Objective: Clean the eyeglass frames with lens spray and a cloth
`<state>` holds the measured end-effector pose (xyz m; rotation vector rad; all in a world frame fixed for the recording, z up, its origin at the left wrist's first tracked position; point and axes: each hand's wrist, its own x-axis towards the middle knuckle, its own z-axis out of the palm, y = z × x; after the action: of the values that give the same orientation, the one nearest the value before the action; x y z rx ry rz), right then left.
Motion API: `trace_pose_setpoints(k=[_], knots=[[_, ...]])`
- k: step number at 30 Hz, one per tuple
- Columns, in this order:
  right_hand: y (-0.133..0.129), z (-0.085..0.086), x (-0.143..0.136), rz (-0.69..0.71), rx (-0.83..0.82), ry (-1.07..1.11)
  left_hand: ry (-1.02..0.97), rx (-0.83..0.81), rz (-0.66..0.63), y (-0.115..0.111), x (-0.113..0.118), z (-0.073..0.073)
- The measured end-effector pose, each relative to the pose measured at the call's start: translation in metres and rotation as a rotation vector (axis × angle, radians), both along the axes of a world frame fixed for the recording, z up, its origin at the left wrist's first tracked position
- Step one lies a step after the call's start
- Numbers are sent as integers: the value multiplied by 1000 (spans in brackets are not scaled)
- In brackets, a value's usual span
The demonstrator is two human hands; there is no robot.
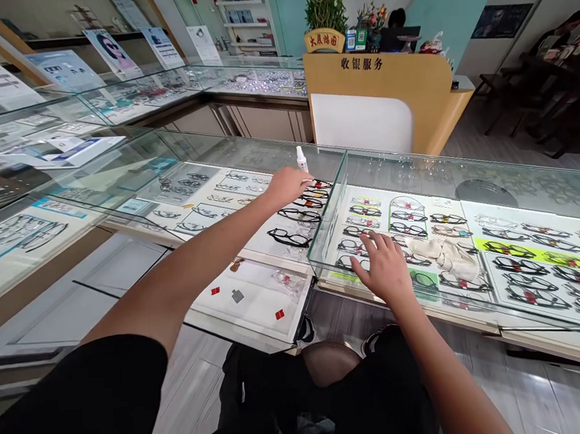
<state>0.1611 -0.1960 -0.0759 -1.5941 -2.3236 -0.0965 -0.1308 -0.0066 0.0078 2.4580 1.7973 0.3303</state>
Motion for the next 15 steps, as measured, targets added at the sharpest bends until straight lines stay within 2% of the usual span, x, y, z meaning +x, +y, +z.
trace_pose_setpoints(k=[2, 4, 6, 7, 9, 11, 12, 13, 15], knots=[[0, -1, 2, 6, 8, 6, -24, 37, -46, -52, -16, 11], [0, -3, 4, 9, 19, 17, -60, 16, -36, -121, -41, 19], [0, -5, 5, 8, 30, 30, -134, -6, 87, -197, -72, 15], [0, -6, 6, 10, 37, 36, -198, 21, 184, -235, -88, 7], [0, -7, 7, 15, 57, 43, -374, 219, 492, -300, -117, -23], [2, -8, 8, 22, 86, 36, -573, 368, 794, -348, -139, -64], [3, -8, 9, 25, 105, 32, -697, 346, 904, -365, -144, -85], [3, -8, 11, 32, 127, 32, -832, 239, 972, -377, -147, -105], [-1, -11, 16, 83, 207, 78, -1055, 19, 1015, -392, -142, -135]])
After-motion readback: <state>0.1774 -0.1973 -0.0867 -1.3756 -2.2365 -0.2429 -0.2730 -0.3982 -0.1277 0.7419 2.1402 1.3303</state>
